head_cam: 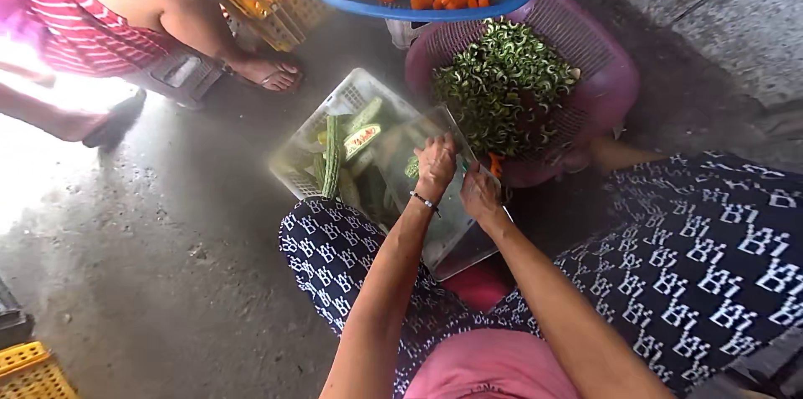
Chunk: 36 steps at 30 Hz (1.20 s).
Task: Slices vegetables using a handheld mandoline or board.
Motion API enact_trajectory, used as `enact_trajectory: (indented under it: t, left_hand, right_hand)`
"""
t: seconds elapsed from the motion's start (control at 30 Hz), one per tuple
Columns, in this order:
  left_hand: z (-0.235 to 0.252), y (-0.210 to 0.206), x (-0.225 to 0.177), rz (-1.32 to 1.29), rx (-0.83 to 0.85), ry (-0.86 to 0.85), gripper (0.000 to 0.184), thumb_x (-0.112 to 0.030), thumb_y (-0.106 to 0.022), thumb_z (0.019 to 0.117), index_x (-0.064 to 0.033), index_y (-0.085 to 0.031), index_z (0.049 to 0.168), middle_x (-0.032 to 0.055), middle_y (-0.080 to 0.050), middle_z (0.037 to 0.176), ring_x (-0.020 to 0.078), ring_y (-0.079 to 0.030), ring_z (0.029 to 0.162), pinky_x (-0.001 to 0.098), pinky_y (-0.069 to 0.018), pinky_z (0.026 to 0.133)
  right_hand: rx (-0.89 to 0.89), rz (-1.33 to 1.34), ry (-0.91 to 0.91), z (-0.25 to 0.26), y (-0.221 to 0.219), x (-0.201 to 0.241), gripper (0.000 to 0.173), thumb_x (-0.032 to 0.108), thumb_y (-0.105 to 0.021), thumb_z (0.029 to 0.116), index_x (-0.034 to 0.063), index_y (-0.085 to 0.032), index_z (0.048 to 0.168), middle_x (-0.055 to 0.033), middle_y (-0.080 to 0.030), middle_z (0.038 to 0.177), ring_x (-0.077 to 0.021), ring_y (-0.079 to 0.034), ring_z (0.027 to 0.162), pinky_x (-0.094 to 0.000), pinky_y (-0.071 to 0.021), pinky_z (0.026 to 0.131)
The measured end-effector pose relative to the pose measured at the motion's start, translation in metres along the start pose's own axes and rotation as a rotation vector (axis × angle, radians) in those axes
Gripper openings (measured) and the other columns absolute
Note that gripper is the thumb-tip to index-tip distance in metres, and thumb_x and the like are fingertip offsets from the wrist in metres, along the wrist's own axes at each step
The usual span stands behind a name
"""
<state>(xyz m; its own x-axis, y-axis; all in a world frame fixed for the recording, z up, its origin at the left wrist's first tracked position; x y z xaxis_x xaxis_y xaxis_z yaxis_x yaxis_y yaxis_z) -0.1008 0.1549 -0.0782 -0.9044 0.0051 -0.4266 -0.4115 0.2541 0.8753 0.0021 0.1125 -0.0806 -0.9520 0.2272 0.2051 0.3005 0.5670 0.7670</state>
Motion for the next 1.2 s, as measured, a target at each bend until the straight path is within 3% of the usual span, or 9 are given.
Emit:
enact_trajectory:
  t: [0.17,0.33,0.6,0.8,0.97,1.03,1.13,1.2]
  left_hand:
    - [-0.003,0.004,0.002,0.006,-0.018,-0.005,0.044,0.001,-0.074,0.0852,0.0008,-0.06,0.127,0.025,-0.066,0.118,0.0486,-0.062,0.113,0.0657,-0.0509,0.083]
    - [-0.006,0.004,0.0,0.023,0.005,-0.006,0.046,0.001,-0.073,0.0863,-0.0002,-0.06,0.13,0.0255,-0.064,0.125,0.0496,-0.06,0.117,0.0676,-0.0505,0.084]
    - [-0.006,0.003,-0.001,0.047,-0.001,-0.015,0.044,0.002,-0.072,0.0863,0.0015,-0.06,0.129,0.0257,-0.065,0.123,0.0492,-0.062,0.114,0.0678,-0.0506,0.083]
    - [-0.006,0.003,0.002,0.009,-0.002,-0.032,0.045,0.003,-0.072,0.0865,0.0015,-0.06,0.13,0.0278,-0.064,0.125,0.0512,-0.061,0.116,0.0701,-0.0489,0.086]
    - [0.008,-0.003,0.005,0.018,0.023,0.031,0.045,0.001,-0.072,0.0871,0.0041,-0.059,0.13,0.0276,-0.065,0.123,0.0482,-0.063,0.115,0.0672,-0.0487,0.091]
    - [0.007,0.0,0.005,0.025,0.052,0.055,0.048,0.001,-0.071,0.0875,0.0061,-0.055,0.132,0.0293,-0.064,0.123,0.0487,-0.063,0.114,0.0666,-0.0488,0.092]
    - [0.003,0.0,0.005,0.019,0.033,0.017,0.042,0.002,-0.072,0.0871,0.0067,-0.058,0.127,0.0294,-0.065,0.121,0.0493,-0.064,0.111,0.0675,-0.0494,0.089]
    - [0.004,-0.001,0.005,0.031,0.034,0.014,0.04,0.001,-0.071,0.0887,0.0067,-0.059,0.127,0.0291,-0.065,0.121,0.0489,-0.064,0.112,0.067,-0.0494,0.09]
  right_hand:
    - [0.067,0.007,-0.03,-0.029,-0.002,-0.019,0.048,0.026,-0.032,0.1122,0.0005,-0.036,0.152,-0.0247,-0.067,0.122,-0.0393,-0.066,0.118,-0.0521,-0.0514,0.099]
    - [-0.073,-0.014,0.046,-0.037,0.017,-0.007,0.043,0.022,-0.032,0.112,-0.0001,-0.044,0.148,-0.0248,-0.07,0.115,-0.0413,-0.069,0.112,-0.0542,-0.0525,0.093]
    - [0.035,-0.085,0.012,-0.032,0.011,-0.002,0.044,0.019,-0.033,0.1106,0.0034,-0.039,0.152,-0.023,-0.069,0.121,-0.0394,-0.067,0.115,-0.0526,-0.0524,0.094]
    - [0.074,0.063,0.048,0.001,0.007,0.006,0.047,0.018,-0.037,0.1098,-0.0021,-0.035,0.152,-0.0273,-0.065,0.126,-0.042,-0.063,0.121,-0.0553,-0.0501,0.099]
    - [0.083,0.08,0.043,-0.008,0.007,-0.003,0.046,0.019,-0.033,0.1104,-0.0018,-0.037,0.152,-0.0262,-0.063,0.131,-0.0406,-0.062,0.124,-0.0547,-0.0494,0.101]
    - [0.07,0.089,0.042,-0.02,0.015,-0.004,0.046,0.022,-0.032,0.1115,-0.0007,-0.038,0.151,-0.0253,-0.065,0.127,-0.0399,-0.064,0.121,-0.0539,-0.05,0.1]
    - [-0.028,0.096,0.073,-0.035,0.018,-0.006,0.042,0.023,-0.03,0.1124,0.0009,-0.043,0.146,-0.0243,-0.07,0.115,-0.0404,-0.068,0.113,-0.0539,-0.052,0.094]
    - [-0.018,0.066,0.079,-0.037,0.017,-0.005,0.043,0.023,-0.03,0.1124,0.0012,-0.042,0.148,-0.0245,-0.07,0.116,-0.0404,-0.068,0.113,-0.054,-0.0524,0.094]
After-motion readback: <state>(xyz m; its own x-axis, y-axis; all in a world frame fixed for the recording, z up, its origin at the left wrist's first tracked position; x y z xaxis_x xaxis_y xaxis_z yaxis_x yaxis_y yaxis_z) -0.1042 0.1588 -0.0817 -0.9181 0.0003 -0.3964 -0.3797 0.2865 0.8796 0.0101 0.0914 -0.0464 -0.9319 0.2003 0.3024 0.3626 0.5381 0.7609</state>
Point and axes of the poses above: each hand's wrist, its own z-axis towards the middle knuckle, its own y-axis out of the back of the hand, x = y × z, the point moved 3 cm from there along z, towards the middle knuckle
